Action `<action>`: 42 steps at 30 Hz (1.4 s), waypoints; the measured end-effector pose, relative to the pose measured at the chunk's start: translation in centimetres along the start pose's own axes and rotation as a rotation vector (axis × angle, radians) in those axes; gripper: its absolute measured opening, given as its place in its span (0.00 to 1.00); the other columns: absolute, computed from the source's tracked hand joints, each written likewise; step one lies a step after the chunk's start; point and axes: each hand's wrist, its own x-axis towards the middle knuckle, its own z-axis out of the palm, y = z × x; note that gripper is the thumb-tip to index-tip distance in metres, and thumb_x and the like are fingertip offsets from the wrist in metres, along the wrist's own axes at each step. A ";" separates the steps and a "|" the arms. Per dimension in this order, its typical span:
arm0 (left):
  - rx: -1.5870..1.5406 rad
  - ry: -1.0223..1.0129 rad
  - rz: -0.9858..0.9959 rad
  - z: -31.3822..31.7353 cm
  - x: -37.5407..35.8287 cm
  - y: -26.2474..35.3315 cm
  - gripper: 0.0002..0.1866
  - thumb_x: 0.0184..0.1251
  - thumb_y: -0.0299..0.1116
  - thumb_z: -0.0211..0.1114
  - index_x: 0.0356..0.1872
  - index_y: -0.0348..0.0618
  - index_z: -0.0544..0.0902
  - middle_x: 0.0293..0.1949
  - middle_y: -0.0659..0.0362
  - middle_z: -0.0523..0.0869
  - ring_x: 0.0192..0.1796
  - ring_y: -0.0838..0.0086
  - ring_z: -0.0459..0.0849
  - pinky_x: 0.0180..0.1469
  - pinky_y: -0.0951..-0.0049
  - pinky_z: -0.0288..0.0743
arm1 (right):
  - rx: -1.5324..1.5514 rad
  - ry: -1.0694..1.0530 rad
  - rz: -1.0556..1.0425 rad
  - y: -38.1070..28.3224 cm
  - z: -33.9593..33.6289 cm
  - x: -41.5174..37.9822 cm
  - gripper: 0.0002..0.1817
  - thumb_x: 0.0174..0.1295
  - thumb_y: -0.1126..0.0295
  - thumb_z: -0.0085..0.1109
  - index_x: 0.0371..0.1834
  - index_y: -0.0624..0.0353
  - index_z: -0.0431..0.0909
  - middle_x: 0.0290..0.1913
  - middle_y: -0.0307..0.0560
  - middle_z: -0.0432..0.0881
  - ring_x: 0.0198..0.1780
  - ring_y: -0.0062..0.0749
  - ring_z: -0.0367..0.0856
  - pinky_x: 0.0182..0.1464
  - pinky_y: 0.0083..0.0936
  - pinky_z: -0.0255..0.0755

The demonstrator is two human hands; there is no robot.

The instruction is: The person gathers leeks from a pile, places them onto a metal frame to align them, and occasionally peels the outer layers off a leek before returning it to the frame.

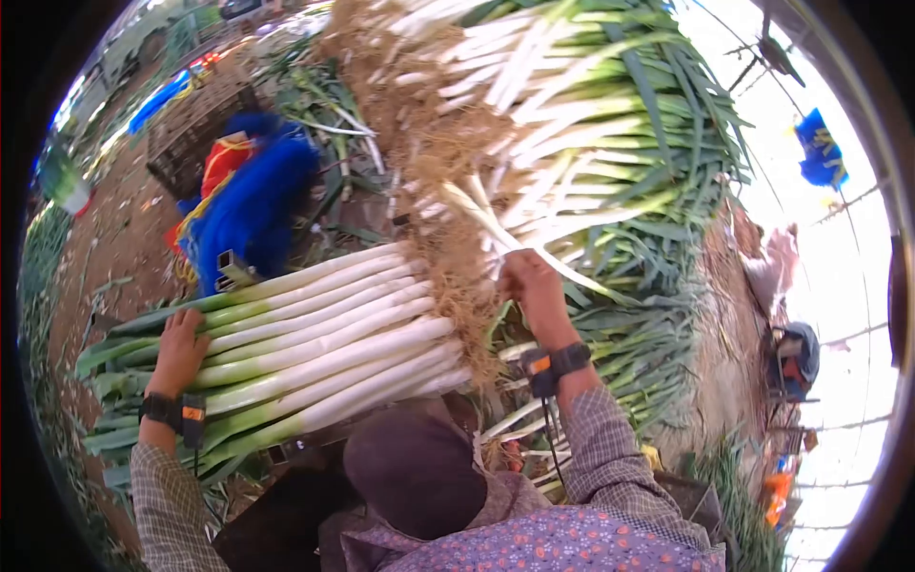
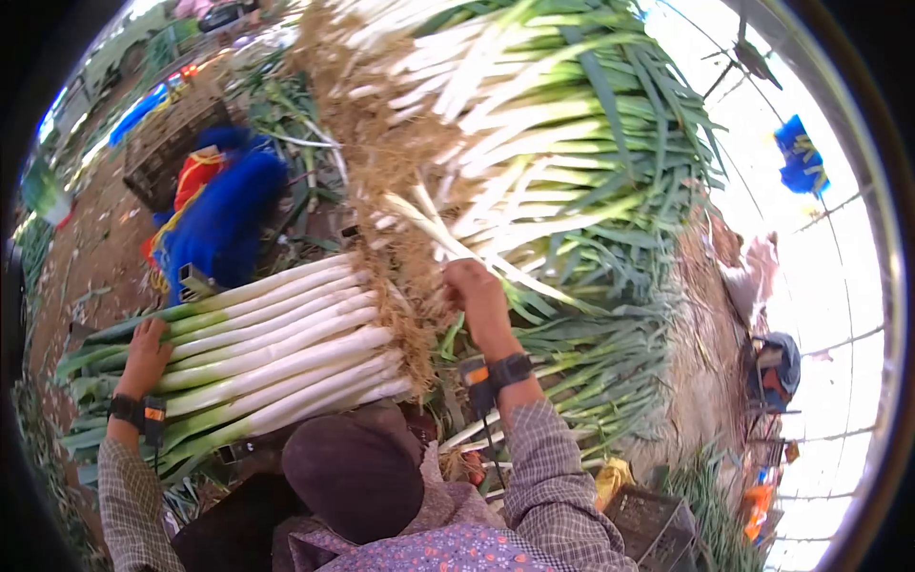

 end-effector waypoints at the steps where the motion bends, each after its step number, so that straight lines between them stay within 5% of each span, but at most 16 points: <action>1: 0.001 0.001 0.005 0.2 0.0 -0.1 0.16 0.54 0.28 0.61 0.45 0.39 0.73 0.45 0.46 0.76 0.51 0.47 0.72 0.54 0.51 0.68 | 0.270 0.189 -0.002 1.7 -2.9 0.8 0.06 0.67 0.70 0.56 0.44 0.57 0.75 0.31 0.37 0.77 0.28 0.21 0.75 0.28 0.20 0.72; 4: 0.004 -0.003 -0.007 0.4 0.1 -0.3 0.16 0.54 0.27 0.60 0.46 0.40 0.73 0.46 0.46 0.75 0.52 0.47 0.72 0.54 0.51 0.68 | 0.403 0.566 -0.036 6.9 -9.7 3.0 0.11 0.64 0.72 0.59 0.48 0.58 0.76 0.31 0.37 0.76 0.27 0.21 0.73 0.25 0.20 0.69; 8: 0.003 -0.001 -0.050 1.2 0.0 -1.3 0.16 0.54 0.25 0.58 0.46 0.40 0.72 0.46 0.47 0.75 0.53 0.47 0.72 0.55 0.52 0.67 | -0.157 0.525 0.032 8.0 -9.4 5.9 0.16 0.61 0.67 0.62 0.50 0.60 0.78 0.33 0.39 0.80 0.29 0.20 0.75 0.24 0.20 0.69; 10: -0.007 -0.006 -0.067 1.1 0.0 -1.2 0.16 0.54 0.25 0.57 0.46 0.41 0.72 0.47 0.48 0.75 0.53 0.47 0.72 0.56 0.52 0.66 | -0.328 0.557 -0.050 6.5 -7.4 7.3 0.19 0.59 0.63 0.64 0.51 0.63 0.80 0.34 0.44 0.84 0.32 0.29 0.80 0.32 0.28 0.75; 13: -0.020 -0.010 -0.091 1.0 0.0 -1.0 0.16 0.54 0.25 0.57 0.46 0.41 0.71 0.46 0.48 0.75 0.53 0.48 0.71 0.56 0.52 0.65 | -0.546 0.489 -0.253 6.8 -7.3 9.5 0.19 0.58 0.62 0.64 0.46 0.65 0.80 0.33 0.48 0.83 0.30 0.34 0.79 0.36 0.32 0.74; 16: -0.034 0.010 -0.105 1.2 0.0 -1.3 0.16 0.53 0.25 0.57 0.46 0.41 0.71 0.45 0.48 0.75 0.53 0.48 0.71 0.56 0.52 0.65 | -0.608 0.315 -0.229 3.4 -8.0 6.7 0.18 0.56 0.61 0.64 0.40 0.66 0.78 0.30 0.51 0.82 0.30 0.36 0.79 0.37 0.34 0.72; 18: -0.043 0.014 -0.101 1.5 0.0 -1.2 0.16 0.53 0.25 0.56 0.46 0.41 0.72 0.46 0.48 0.75 0.53 0.48 0.71 0.56 0.52 0.65 | -0.621 0.268 -0.114 1.7 -9.5 2.7 0.14 0.57 0.63 0.64 0.34 0.66 0.78 0.25 0.46 0.79 0.26 0.28 0.77 0.29 0.29 0.70; 20: -0.042 0.017 -0.083 1.3 0.1 -1.1 0.16 0.54 0.25 0.56 0.46 0.41 0.72 0.46 0.48 0.75 0.53 0.47 0.71 0.56 0.52 0.65 | -0.426 0.218 -0.012 -1.5 -10.8 -3.0 0.09 0.61 0.67 0.62 0.34 0.62 0.80 0.26 0.41 0.78 0.22 0.20 0.74 0.22 0.22 0.68; 22: -0.037 -0.005 -0.087 1.4 0.2 -1.7 0.17 0.55 0.26 0.54 0.47 0.40 0.71 0.47 0.46 0.74 0.54 0.46 0.70 0.57 0.52 0.64 | -0.280 0.380 -0.228 -2.8 -12.7 -6.9 0.04 0.64 0.71 0.59 0.37 0.60 0.80 0.26 0.38 0.78 0.19 0.15 0.72 0.18 0.16 0.67; 26: -0.028 -0.020 -0.040 2.6 0.4 -4.4 0.18 0.56 0.28 0.53 0.49 0.40 0.71 0.48 0.46 0.74 0.54 0.45 0.70 0.57 0.52 0.64 | -0.053 0.470 -0.417 -9.0 -18.3 -14.0 0.12 0.67 0.73 0.55 0.51 0.64 0.76 0.28 0.45 0.80 0.23 0.23 0.77 0.24 0.19 0.74; 30: -0.050 0.020 -0.049 3.7 0.8 -6.2 0.16 0.57 0.28 0.53 0.48 0.39 0.70 0.47 0.45 0.75 0.54 0.46 0.71 0.56 0.51 0.63 | 0.314 0.323 -0.126 -12.5 -18.6 -19.5 0.15 0.70 0.66 0.52 0.53 0.64 0.74 0.34 0.50 0.82 0.28 0.26 0.79 0.27 0.22 0.76; 34: -0.056 0.023 -0.053 4.4 1.0 -7.2 0.16 0.58 0.29 0.53 0.49 0.40 0.69 0.49 0.45 0.75 0.55 0.46 0.70 0.57 0.51 0.62 | -0.056 0.426 -0.015 -5.8 -20.3 -20.2 0.09 0.71 0.72 0.46 0.50 0.63 0.65 0.43 0.55 0.83 0.32 0.29 0.80 0.34 0.23 0.79; 38: -0.027 0.001 -0.015 4.2 1.1 -7.8 0.17 0.59 0.28 0.54 0.50 0.40 0.69 0.50 0.46 0.75 0.56 0.46 0.70 0.58 0.51 0.62 | 0.244 0.396 0.017 -0.8 -19.3 -20.9 0.16 0.69 0.73 0.49 0.57 0.61 0.60 0.51 0.58 0.80 0.45 0.41 0.84 0.44 0.37 0.81; 40: -0.033 0.004 -0.017 4.1 1.0 -7.7 0.17 0.59 0.28 0.54 0.51 0.40 0.69 0.50 0.46 0.74 0.56 0.46 0.70 0.58 0.51 0.62 | 0.303 0.407 0.063 0.8 -19.8 -20.9 0.18 0.69 0.70 0.55 0.60 0.56 0.63 0.54 0.53 0.79 0.49 0.39 0.81 0.51 0.38 0.78; 42: -0.031 0.007 -0.024 3.9 0.6 -7.8 0.17 0.60 0.28 0.54 0.51 0.40 0.70 0.51 0.46 0.74 0.57 0.47 0.70 0.58 0.52 0.62 | 0.353 0.440 0.026 1.3 -19.8 -20.9 0.17 0.69 0.71 0.52 0.59 0.57 0.64 0.52 0.54 0.80 0.48 0.39 0.83 0.48 0.37 0.80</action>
